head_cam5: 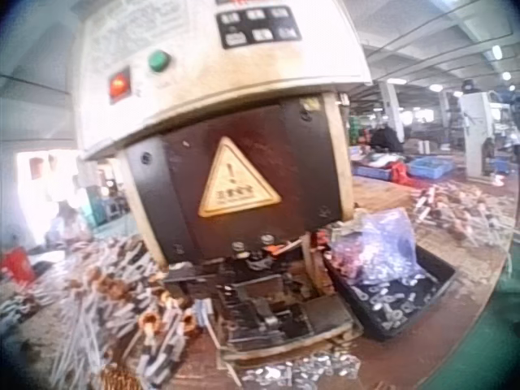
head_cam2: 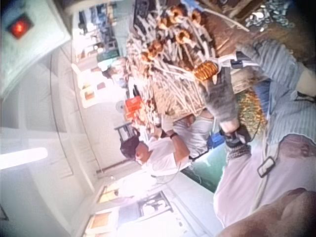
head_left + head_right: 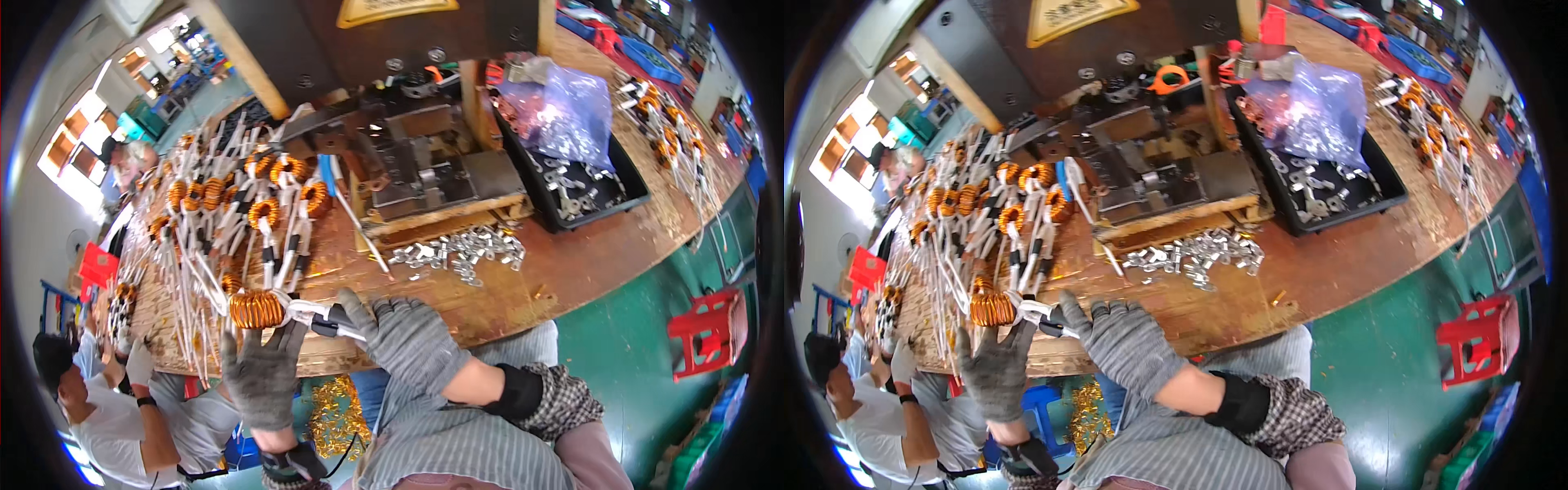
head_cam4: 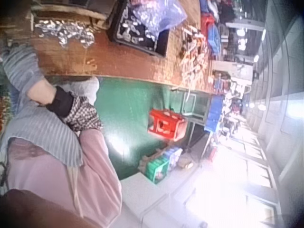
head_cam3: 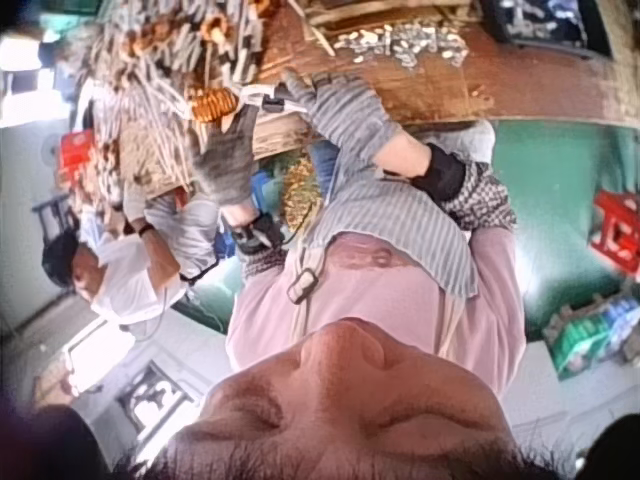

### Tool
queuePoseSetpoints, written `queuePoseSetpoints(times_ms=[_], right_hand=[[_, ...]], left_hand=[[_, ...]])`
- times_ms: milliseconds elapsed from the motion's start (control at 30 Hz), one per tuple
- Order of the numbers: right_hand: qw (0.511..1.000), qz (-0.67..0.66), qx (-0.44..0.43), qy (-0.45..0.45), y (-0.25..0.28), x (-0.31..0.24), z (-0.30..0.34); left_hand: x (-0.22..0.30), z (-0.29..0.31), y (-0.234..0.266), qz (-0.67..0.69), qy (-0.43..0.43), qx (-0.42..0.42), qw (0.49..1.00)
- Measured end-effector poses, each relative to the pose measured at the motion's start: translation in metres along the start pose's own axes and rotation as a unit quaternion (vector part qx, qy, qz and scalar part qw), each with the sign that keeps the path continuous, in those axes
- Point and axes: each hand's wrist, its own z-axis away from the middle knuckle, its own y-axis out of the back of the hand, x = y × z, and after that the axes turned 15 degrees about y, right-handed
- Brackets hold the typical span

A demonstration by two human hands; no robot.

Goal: Assembling copper coils with plastic housings and crimping metal terminals onto wires using a press machine.

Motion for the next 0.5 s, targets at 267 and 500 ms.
queuePoseSetpoints(times_ms=[267, 500], right_hand=[[0.610, -0.731, -0.142, -0.272, -0.049, 0.066, 0.034], [0.971, -0.218, -0.033, -0.093, -0.023, 0.070, 0.058]], left_hand=[[0.027, 0.029, 0.019, -0.616, -0.139, 0.021, 0.775], [-0.054, -0.079, 0.009, -0.852, -0.175, -0.210, 0.447]])
